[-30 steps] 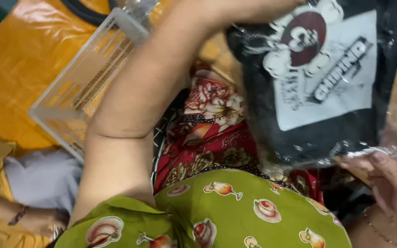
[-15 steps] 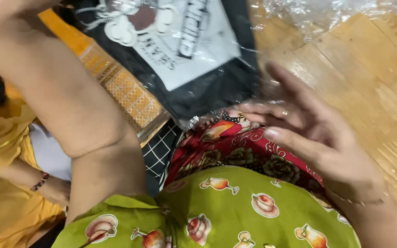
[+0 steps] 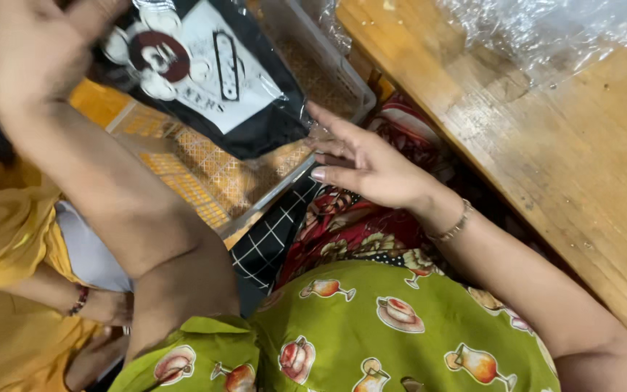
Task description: The person wraps a black shoulder bag in bubble wrap, smoothing the plastic over the surface. They then place the wrapped bag into a clear plastic basket. Next, they pick up another black bag and use an orange pencil to rub over a white paper label attached to the bag.
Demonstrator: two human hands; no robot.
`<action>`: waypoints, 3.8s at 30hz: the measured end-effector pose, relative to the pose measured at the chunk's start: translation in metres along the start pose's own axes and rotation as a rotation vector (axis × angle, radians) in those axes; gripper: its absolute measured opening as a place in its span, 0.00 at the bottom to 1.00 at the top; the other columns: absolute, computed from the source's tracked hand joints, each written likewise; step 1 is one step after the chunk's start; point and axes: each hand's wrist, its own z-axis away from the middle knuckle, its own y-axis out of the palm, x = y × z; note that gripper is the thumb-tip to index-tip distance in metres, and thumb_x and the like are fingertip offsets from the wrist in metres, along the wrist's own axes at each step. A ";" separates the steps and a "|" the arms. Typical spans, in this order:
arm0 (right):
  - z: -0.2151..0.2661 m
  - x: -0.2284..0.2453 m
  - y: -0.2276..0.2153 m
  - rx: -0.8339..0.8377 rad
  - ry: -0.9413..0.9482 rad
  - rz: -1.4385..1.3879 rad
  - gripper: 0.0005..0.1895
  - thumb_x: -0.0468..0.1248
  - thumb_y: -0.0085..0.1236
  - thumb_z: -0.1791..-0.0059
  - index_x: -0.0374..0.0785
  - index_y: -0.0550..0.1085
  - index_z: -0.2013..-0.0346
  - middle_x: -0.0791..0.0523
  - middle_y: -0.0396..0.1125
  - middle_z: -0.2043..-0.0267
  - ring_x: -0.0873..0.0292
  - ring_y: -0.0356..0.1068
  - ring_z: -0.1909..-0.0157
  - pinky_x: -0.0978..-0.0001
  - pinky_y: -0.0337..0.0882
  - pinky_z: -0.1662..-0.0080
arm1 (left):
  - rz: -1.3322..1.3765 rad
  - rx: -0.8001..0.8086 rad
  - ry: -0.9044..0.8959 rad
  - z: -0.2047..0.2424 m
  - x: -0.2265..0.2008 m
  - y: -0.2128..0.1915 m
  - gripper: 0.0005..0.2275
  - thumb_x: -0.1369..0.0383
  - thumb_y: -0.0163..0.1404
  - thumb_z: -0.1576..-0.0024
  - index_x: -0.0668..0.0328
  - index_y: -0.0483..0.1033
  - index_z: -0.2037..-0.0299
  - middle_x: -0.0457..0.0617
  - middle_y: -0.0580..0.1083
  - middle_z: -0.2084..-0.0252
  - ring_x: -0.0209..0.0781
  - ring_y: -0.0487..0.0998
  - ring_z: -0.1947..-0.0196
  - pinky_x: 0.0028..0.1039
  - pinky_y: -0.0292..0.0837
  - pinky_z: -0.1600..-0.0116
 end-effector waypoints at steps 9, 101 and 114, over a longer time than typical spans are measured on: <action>-0.029 -0.074 -0.029 -0.011 0.241 -0.031 0.48 0.37 0.59 0.51 0.44 0.40 0.24 0.52 0.31 0.19 0.45 0.51 0.24 0.59 0.65 0.33 | 0.211 0.129 -0.475 -0.035 0.074 0.157 0.04 0.64 0.52 0.33 0.49 0.77 0.52 0.40 0.75 0.64 0.33 0.74 0.67 0.27 0.67 0.61; 0.267 0.036 -0.100 -1.030 -0.025 0.276 0.15 0.34 0.60 0.47 0.39 0.76 0.46 0.58 0.74 0.60 0.66 0.73 0.60 0.71 0.75 0.55 | 0.246 0.882 0.731 -0.017 -0.413 0.234 0.09 0.65 0.48 0.38 0.60 0.78 0.62 0.58 0.76 0.74 0.62 0.79 0.68 0.47 0.74 0.63; 0.354 0.005 -0.110 -1.340 0.085 0.984 0.14 0.36 0.61 0.48 0.28 0.76 0.51 0.46 0.71 0.55 0.47 0.71 0.54 0.58 0.69 0.50 | -0.028 0.264 0.814 -0.091 -0.529 0.514 0.18 0.63 0.57 0.45 0.59 0.71 0.48 0.60 0.69 0.46 0.66 0.70 0.44 0.57 0.63 0.41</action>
